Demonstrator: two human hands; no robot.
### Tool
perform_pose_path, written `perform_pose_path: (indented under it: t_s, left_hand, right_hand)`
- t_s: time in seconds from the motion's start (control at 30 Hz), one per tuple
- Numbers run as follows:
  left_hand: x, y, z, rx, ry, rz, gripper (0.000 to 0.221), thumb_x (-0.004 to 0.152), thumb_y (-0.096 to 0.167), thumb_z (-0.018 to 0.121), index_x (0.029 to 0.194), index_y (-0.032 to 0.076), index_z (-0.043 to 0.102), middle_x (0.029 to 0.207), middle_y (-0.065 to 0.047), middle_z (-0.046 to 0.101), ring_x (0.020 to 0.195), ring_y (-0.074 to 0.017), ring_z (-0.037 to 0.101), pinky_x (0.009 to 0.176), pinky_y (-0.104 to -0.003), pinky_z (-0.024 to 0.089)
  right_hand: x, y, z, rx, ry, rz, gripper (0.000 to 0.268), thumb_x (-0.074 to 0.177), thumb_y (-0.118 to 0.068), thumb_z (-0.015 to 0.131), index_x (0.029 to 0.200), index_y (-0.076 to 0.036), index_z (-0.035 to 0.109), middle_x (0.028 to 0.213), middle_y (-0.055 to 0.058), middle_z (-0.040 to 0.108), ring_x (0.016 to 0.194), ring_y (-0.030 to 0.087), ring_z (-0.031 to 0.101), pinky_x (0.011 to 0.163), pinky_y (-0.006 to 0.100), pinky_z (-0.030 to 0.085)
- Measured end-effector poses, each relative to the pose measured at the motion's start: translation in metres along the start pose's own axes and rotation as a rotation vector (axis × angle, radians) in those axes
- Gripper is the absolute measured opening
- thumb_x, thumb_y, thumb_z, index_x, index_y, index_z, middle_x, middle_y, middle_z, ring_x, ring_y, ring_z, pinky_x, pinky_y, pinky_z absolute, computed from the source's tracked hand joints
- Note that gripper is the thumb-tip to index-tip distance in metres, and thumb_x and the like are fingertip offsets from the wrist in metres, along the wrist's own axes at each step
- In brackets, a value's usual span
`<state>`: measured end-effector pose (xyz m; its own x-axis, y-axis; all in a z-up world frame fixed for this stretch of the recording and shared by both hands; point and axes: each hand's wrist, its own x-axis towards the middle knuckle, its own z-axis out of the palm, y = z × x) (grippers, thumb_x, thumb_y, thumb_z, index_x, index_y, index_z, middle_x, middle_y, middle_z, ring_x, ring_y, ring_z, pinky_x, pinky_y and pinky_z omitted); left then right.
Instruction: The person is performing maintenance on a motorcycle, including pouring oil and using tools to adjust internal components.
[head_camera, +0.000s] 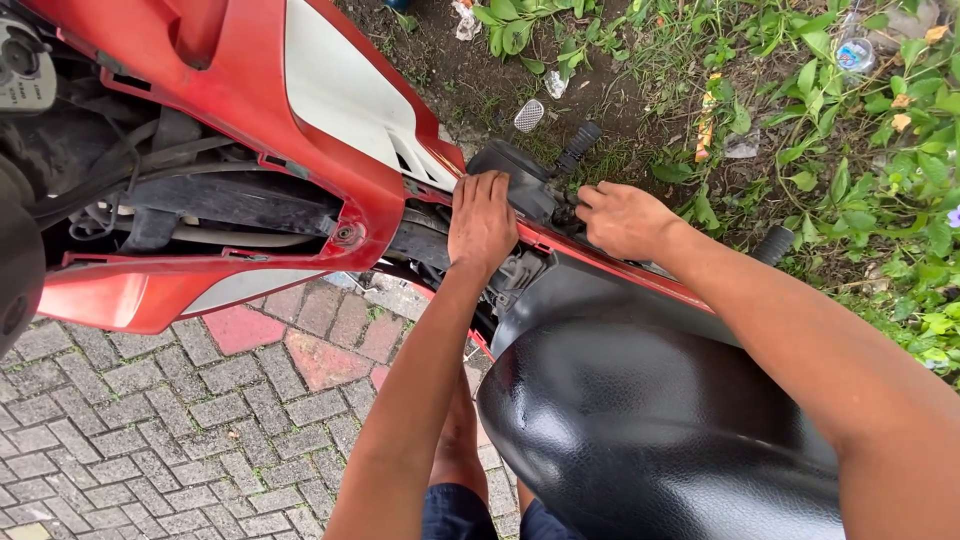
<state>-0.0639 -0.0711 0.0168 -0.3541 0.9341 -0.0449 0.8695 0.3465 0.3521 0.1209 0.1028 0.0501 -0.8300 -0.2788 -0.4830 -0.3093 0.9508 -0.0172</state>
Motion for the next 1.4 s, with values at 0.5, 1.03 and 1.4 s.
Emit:
perform_pose_path:
  t_s: [0.5, 1.03, 1.4]
  left_hand:
    - [0.002, 0.003, -0.006, -0.016, 0.030, -0.004, 0.032, 0.092, 0.012, 0.054, 0.123, 0.006, 0.057, 0.116, -0.011, 0.057, 0.118, -0.0276, 0.055, 0.116, -0.044, 0.035]
    - [0.003, 0.003, 0.000, 0.003, -0.003, -0.023, 0.033, 0.092, 0.015, 0.055, 0.124, 0.007, 0.056, 0.118, -0.010, 0.056, 0.120, -0.0268, 0.054, 0.116, -0.044, 0.034]
    - [0.002, -0.001, 0.006, -0.006, 0.038, -0.007, 0.035, 0.091, 0.014, 0.056, 0.124, 0.006, 0.058, 0.117, -0.011, 0.057, 0.120, -0.0272, 0.055, 0.116, -0.045, 0.035]
  right_hand:
    - [0.023, -0.001, 0.002, 0.203, -0.147, 0.119, 0.029, 0.094, -0.011, 0.050, 0.092, -0.006, 0.078, 0.105, 0.009, 0.068, 0.106, 0.032, 0.060, 0.084, 0.043, 0.056]
    - [0.014, 0.017, 0.027, 1.515, -0.322, 0.938, 0.022, 0.082, -0.014, 0.075, 0.078, 0.008, 0.075, 0.065, 0.023, 0.065, 0.063, 0.033, 0.070, 0.054, 0.047, 0.063]
    - [0.007, 0.000, -0.009, 0.082, -0.205, 0.106, 0.030, 0.098, -0.027, 0.052, 0.094, -0.016, 0.080, 0.119, 0.004, 0.064, 0.117, 0.027, 0.058, 0.095, 0.037, 0.050]
